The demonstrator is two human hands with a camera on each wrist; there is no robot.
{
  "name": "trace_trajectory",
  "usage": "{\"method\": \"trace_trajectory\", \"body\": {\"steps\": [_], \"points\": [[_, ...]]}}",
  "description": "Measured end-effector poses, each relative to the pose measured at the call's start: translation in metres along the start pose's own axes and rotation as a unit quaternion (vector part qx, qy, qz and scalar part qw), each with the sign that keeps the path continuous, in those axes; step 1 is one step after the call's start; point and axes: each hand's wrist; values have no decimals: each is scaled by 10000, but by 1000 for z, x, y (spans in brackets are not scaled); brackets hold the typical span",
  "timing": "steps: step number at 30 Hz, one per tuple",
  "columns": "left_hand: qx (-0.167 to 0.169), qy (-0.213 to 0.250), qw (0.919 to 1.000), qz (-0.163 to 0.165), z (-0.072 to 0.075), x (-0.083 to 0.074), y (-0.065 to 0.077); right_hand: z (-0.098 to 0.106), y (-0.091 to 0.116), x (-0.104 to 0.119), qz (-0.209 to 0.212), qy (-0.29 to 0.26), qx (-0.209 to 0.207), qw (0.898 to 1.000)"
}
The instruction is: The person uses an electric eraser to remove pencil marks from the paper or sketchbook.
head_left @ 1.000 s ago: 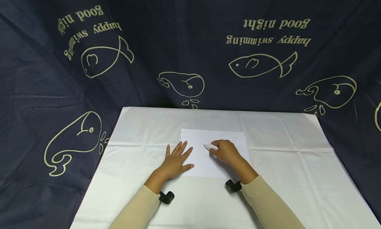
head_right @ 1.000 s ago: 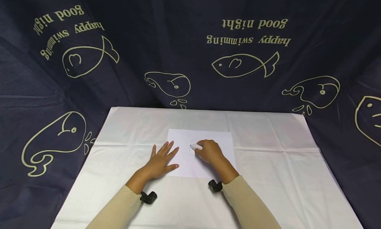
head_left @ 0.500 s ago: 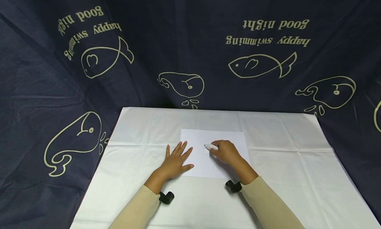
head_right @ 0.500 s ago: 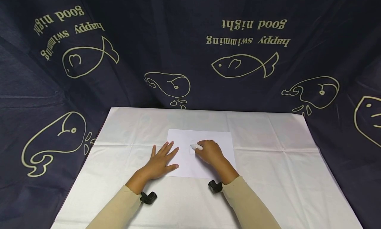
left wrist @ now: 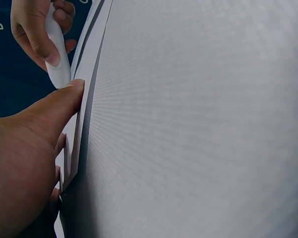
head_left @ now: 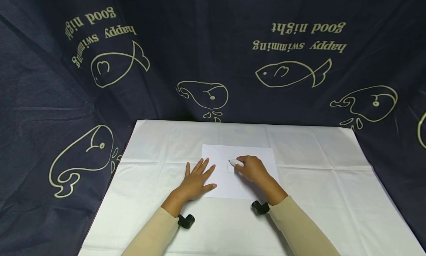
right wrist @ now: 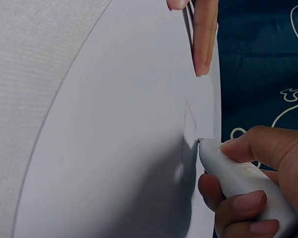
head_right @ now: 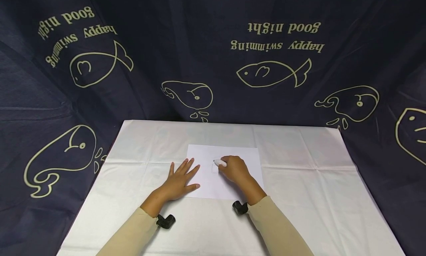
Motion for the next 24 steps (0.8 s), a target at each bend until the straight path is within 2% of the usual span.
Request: {"method": "trace_trajectory", "body": {"steps": [13, 24], "points": [[14, -17, 10000, 6, -2, 1, 0, 1, 1, 0, -42, 57, 209, 9998], [10, 9, 10000, -7, -2, 2, -1, 1, 7, -2, -4, -73, 230, 9997]]}}
Point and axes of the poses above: each hand's wrist, its own y-axis away from the middle knuckle, its own z-axis out of the back of the hand, x = y × z, and after that the axes turned 14 degrees about -z, right-handed
